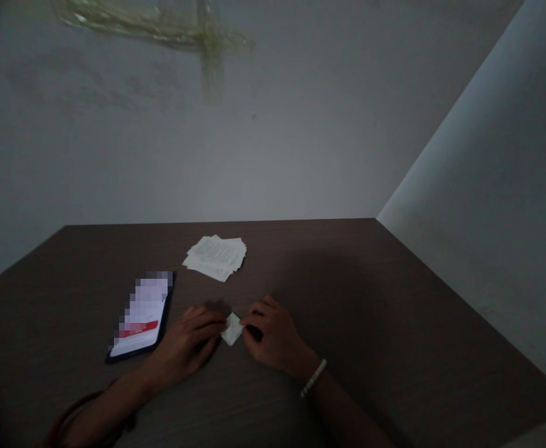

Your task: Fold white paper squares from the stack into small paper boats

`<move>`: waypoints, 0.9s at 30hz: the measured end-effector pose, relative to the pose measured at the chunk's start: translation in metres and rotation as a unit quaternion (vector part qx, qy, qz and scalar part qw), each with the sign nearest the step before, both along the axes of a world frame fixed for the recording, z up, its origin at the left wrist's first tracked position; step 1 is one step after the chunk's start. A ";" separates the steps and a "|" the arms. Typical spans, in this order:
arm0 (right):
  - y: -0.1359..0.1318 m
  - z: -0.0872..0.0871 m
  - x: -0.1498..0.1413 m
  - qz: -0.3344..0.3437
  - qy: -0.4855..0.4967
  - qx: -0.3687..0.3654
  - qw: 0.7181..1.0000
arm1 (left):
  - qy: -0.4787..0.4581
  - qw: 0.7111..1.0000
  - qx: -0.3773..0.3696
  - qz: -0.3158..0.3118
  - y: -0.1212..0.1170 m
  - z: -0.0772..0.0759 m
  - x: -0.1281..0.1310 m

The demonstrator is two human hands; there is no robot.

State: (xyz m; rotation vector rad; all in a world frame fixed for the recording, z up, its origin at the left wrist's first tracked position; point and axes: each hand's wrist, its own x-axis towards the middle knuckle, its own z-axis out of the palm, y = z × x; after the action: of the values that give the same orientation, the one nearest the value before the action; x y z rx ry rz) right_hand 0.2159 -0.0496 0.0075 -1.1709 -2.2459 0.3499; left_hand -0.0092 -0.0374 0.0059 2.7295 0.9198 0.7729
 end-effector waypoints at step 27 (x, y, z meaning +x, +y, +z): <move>0.001 0.003 -0.006 -0.005 -0.056 -0.037 0.998 | 0.024 1.000 -0.017 0.000 -0.004 0.004 0.003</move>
State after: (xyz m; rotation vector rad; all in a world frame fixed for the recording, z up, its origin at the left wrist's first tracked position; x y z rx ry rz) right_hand 0.2095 -0.0486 0.0105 -1.2673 -2.3407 0.3737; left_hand -0.0067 -0.0414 0.0098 2.7299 0.9324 0.6883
